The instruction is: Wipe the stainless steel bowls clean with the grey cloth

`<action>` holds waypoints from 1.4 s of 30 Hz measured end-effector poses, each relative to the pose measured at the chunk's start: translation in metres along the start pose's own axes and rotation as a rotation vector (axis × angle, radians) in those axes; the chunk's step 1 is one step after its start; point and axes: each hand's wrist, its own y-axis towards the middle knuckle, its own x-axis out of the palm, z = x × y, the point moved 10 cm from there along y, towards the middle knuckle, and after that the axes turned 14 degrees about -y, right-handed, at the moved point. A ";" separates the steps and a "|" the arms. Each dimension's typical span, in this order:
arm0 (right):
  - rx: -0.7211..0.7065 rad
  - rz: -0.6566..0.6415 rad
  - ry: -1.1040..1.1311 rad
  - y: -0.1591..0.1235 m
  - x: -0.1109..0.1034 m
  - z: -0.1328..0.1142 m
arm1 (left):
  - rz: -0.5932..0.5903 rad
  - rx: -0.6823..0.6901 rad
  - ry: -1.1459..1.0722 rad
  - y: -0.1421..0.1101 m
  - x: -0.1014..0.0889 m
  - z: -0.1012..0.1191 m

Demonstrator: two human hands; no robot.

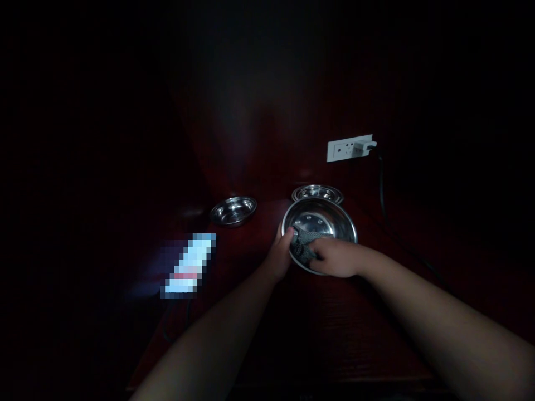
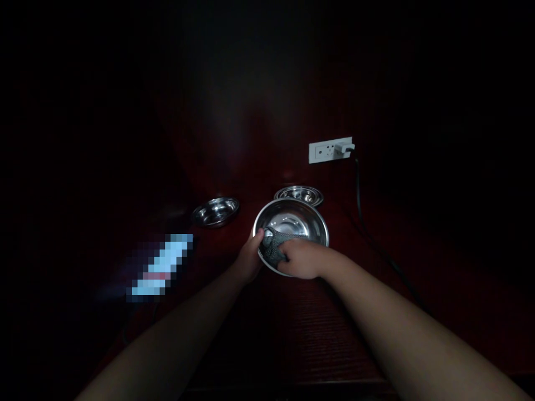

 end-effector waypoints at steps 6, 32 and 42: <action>0.230 0.061 -0.294 -0.003 -0.008 0.019 | 0.001 0.032 0.090 -0.002 -0.001 0.008; -0.073 0.724 0.038 -0.008 -0.060 -0.008 | -0.170 0.097 0.289 -0.019 0.038 0.030; -0.257 0.537 0.171 -0.004 -0.049 -0.024 | -0.089 0.118 0.282 -0.015 0.023 0.029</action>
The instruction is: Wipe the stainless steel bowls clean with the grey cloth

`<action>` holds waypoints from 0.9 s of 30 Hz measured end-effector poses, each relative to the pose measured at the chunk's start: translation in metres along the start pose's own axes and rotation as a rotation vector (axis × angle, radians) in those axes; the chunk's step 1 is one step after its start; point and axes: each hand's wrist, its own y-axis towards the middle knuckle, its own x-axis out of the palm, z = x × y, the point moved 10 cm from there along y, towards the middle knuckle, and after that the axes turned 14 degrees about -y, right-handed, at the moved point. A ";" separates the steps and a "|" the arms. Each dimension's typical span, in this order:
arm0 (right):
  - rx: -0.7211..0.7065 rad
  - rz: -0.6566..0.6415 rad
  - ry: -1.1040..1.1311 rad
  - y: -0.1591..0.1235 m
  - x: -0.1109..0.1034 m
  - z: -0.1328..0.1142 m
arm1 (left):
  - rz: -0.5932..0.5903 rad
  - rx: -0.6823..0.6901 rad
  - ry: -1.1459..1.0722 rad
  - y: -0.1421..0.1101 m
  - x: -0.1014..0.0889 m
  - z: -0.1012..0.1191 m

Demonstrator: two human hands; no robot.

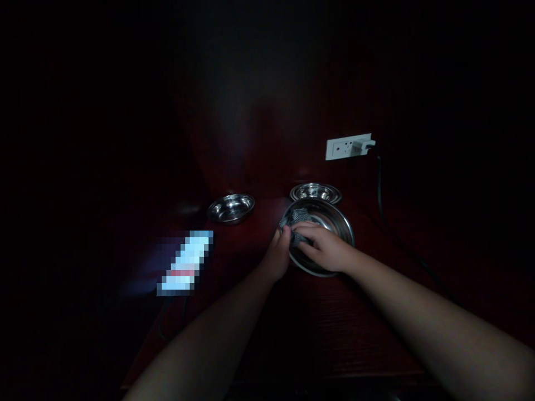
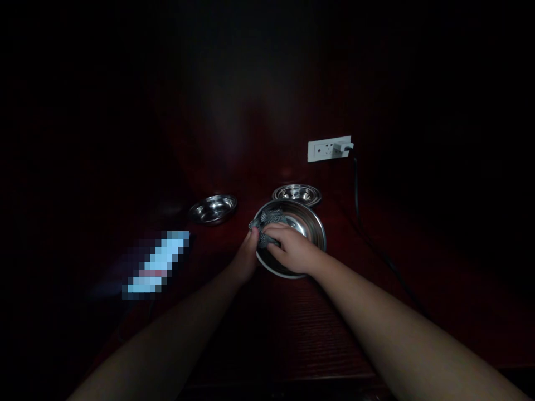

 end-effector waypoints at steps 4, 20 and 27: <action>-0.001 -0.079 0.073 -0.001 0.008 -0.004 | 0.031 0.057 0.013 0.002 -0.004 0.004; 0.137 -0.305 -0.071 -0.015 0.026 0.023 | 0.136 0.038 -0.068 0.008 -0.014 0.000; 0.202 -0.301 -0.141 -0.017 0.022 0.030 | 0.106 0.016 -0.145 0.013 -0.016 -0.011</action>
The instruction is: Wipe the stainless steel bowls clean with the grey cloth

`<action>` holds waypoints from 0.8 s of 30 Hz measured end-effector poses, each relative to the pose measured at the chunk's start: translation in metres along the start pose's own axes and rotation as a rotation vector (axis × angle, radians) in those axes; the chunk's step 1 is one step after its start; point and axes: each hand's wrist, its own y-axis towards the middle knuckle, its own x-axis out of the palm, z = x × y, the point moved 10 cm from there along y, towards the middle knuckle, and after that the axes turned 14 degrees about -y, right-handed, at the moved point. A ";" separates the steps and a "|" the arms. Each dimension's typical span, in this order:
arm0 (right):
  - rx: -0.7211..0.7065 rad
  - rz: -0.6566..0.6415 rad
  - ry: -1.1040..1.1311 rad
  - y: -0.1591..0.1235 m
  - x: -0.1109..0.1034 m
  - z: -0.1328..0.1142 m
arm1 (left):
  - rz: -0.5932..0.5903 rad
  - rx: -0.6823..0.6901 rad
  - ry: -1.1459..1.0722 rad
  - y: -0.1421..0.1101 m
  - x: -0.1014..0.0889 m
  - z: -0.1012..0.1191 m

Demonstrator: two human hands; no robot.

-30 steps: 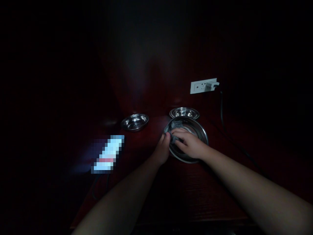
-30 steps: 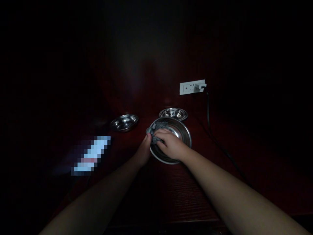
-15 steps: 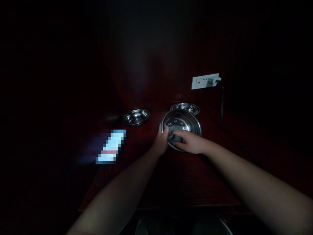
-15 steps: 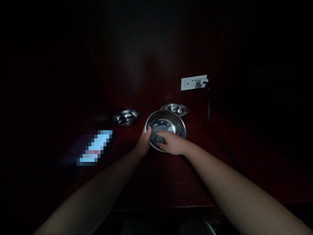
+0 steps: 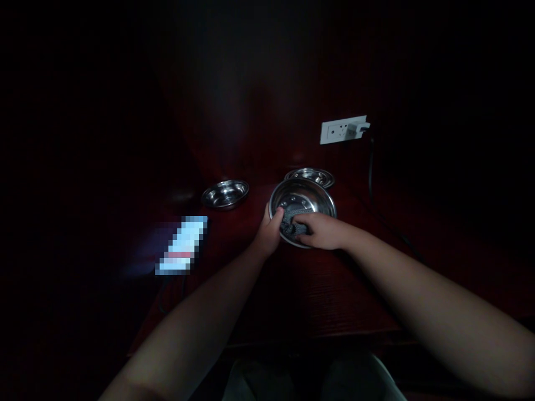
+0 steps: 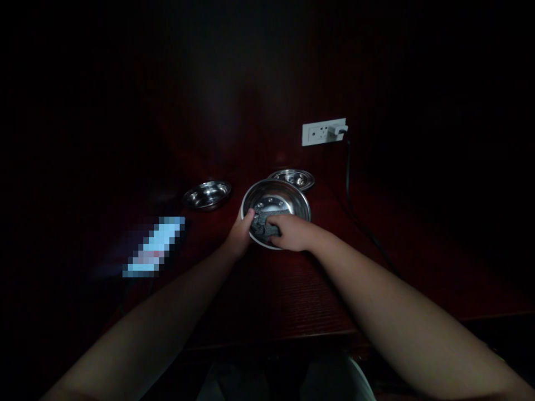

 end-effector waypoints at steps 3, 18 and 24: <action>-0.003 -0.008 -0.017 0.000 0.001 -0.001 | 0.012 0.005 0.003 0.000 0.000 0.001; -0.097 -0.005 0.114 0.001 0.006 -0.016 | 0.022 0.037 0.092 -0.003 -0.005 0.006; -0.128 0.156 0.006 -0.001 -0.007 -0.022 | 0.000 0.040 0.079 -0.004 0.001 0.006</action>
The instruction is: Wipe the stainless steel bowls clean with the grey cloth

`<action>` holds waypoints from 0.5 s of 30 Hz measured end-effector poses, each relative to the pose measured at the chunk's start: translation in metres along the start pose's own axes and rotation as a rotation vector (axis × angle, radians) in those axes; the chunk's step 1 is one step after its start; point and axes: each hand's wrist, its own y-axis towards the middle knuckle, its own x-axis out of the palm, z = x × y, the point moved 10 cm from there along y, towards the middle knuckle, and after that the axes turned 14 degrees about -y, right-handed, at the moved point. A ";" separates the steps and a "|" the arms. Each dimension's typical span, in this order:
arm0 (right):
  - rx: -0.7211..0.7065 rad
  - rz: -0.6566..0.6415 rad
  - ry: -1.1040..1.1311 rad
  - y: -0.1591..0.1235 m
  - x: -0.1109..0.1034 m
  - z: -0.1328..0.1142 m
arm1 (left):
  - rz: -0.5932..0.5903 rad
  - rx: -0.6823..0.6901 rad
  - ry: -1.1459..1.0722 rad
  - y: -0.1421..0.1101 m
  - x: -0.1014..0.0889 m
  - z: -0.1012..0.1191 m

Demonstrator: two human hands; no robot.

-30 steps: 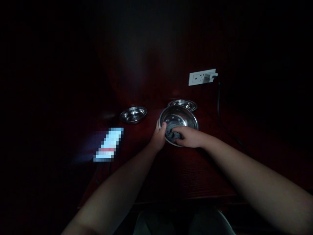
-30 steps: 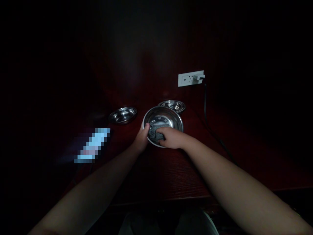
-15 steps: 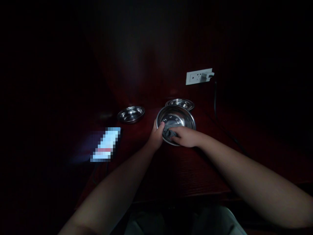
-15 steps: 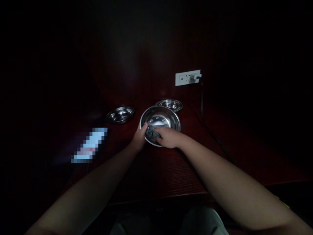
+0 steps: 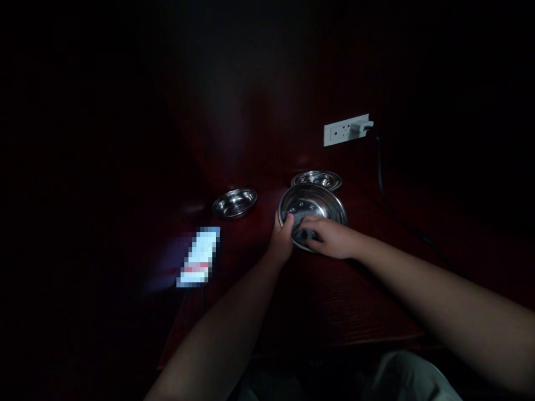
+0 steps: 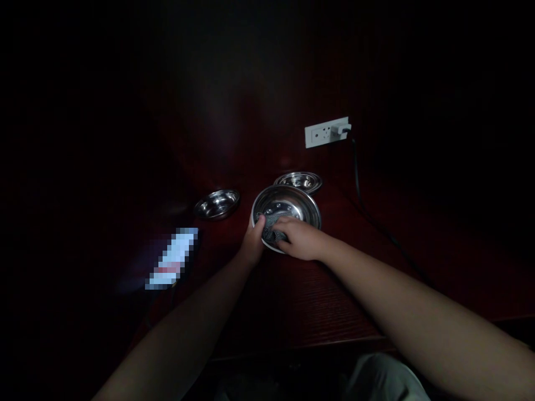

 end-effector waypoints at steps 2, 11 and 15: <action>-0.010 0.020 0.027 0.000 -0.002 -0.002 | 0.000 0.001 0.000 -0.001 0.001 0.000; -0.078 -0.106 0.408 -0.001 0.002 -0.004 | 0.043 0.032 0.013 -0.007 0.000 0.009; 0.043 -0.050 0.537 0.000 0.005 0.014 | 0.078 -0.112 0.001 -0.007 -0.002 -0.002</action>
